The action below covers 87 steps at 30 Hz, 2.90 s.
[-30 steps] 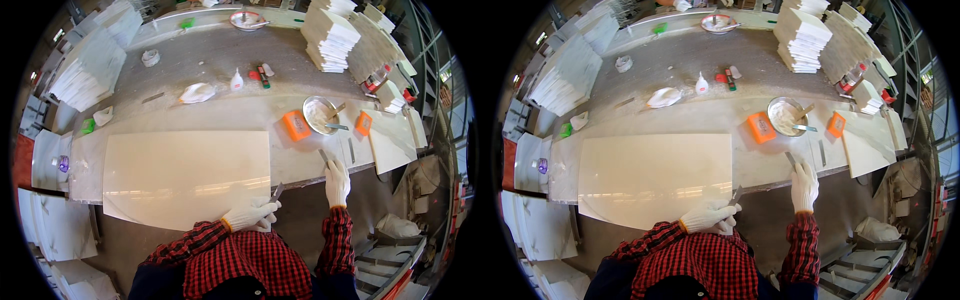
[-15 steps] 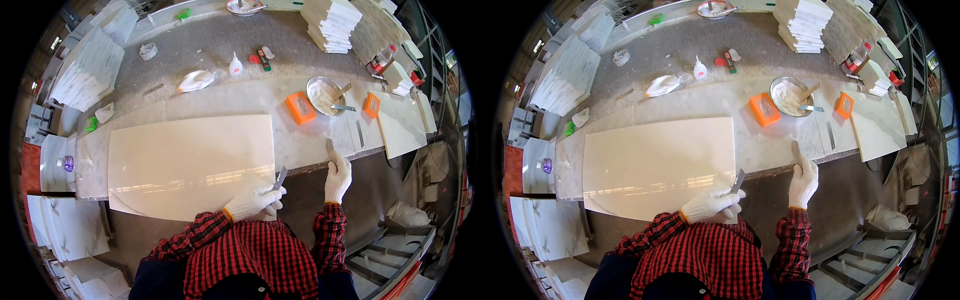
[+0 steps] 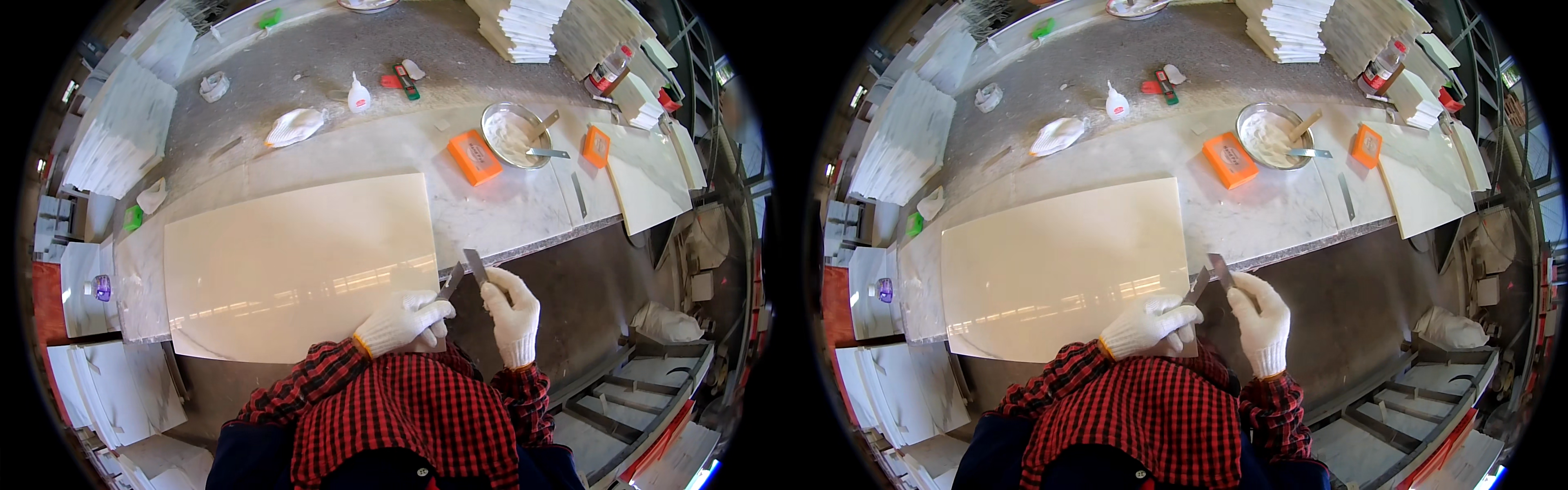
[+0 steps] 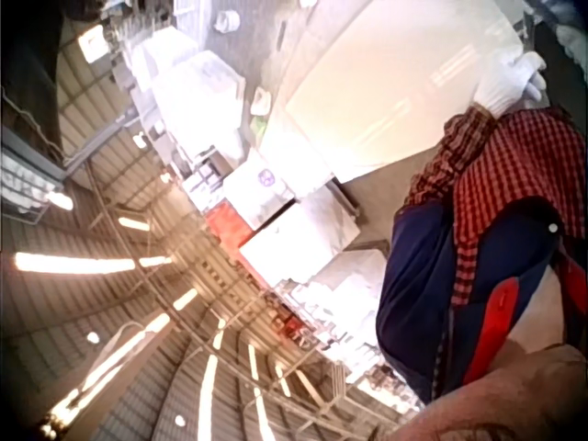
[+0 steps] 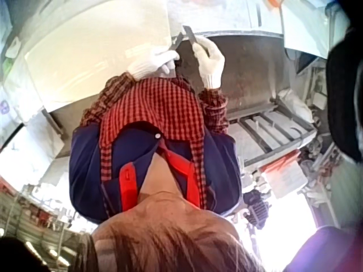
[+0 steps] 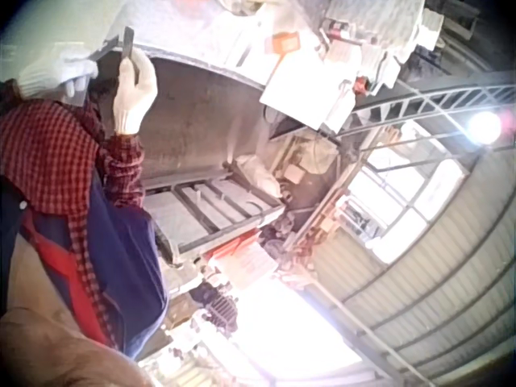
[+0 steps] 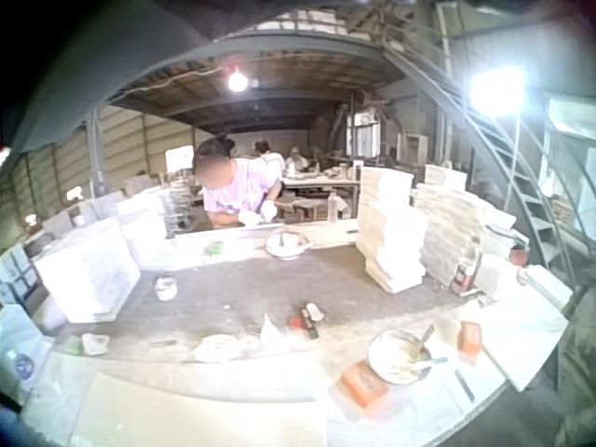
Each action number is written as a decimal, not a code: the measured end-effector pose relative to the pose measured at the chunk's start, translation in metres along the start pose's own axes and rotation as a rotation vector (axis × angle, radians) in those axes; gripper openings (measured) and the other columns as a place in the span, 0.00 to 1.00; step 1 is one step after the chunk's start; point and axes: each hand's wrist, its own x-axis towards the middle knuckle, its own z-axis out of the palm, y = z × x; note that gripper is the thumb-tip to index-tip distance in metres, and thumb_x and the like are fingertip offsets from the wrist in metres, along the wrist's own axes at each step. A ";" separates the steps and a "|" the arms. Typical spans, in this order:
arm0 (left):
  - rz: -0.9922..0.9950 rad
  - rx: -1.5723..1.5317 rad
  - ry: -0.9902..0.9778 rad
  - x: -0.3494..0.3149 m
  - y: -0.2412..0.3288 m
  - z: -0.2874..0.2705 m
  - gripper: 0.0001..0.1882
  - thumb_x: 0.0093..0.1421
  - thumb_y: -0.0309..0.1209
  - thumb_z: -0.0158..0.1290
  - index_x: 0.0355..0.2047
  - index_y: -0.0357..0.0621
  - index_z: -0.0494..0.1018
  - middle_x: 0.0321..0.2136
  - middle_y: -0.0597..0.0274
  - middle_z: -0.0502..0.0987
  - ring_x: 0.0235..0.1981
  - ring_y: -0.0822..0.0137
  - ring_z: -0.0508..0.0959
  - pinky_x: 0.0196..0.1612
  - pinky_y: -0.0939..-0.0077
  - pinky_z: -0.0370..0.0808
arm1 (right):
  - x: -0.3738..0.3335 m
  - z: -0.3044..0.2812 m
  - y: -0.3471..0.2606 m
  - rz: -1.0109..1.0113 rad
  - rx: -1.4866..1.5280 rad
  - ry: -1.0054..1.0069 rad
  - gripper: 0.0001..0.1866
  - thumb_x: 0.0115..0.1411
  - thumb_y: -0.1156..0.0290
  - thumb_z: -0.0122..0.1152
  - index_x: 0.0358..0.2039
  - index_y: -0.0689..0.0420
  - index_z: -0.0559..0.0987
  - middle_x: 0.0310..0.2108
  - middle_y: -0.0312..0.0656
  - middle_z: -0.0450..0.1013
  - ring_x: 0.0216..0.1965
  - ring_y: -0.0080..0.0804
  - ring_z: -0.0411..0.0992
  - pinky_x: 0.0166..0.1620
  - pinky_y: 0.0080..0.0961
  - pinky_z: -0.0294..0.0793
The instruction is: The person applies a white adhesive from a bottle onto a large white rectangular panel and spreads it evenly using a metal spatula. They repeatedly apply adhesive and smooth it across the surface, occasionally lifting and repositioning the panel on the workbench.
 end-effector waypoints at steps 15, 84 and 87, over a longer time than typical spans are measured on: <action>0.023 -0.155 -0.052 0.004 -0.009 -0.002 0.16 0.74 0.38 0.53 0.37 0.38 0.80 0.27 0.65 0.80 0.23 0.79 0.76 0.29 0.85 0.72 | -0.006 0.015 0.012 -0.352 -0.272 0.024 0.11 0.60 0.79 0.70 0.44 0.62 0.86 0.36 0.50 0.83 0.38 0.39 0.82 0.42 0.31 0.80; 0.423 1.362 0.409 0.019 0.091 -0.145 0.58 0.48 0.49 0.72 0.76 0.54 0.54 0.59 0.41 0.70 0.57 0.45 0.76 0.58 0.51 0.74 | -0.028 0.126 0.108 0.082 -0.124 0.604 0.17 0.75 0.62 0.52 0.44 0.63 0.81 0.33 0.48 0.81 0.32 0.39 0.79 0.40 0.36 0.77; 0.636 1.514 0.470 0.025 0.081 -0.146 0.58 0.47 0.57 0.69 0.75 0.51 0.57 0.57 0.43 0.73 0.47 0.48 0.81 0.49 0.51 0.77 | -0.026 0.129 0.112 0.111 -0.078 0.584 0.17 0.76 0.62 0.50 0.43 0.63 0.81 0.35 0.46 0.80 0.36 0.36 0.78 0.44 0.34 0.76</action>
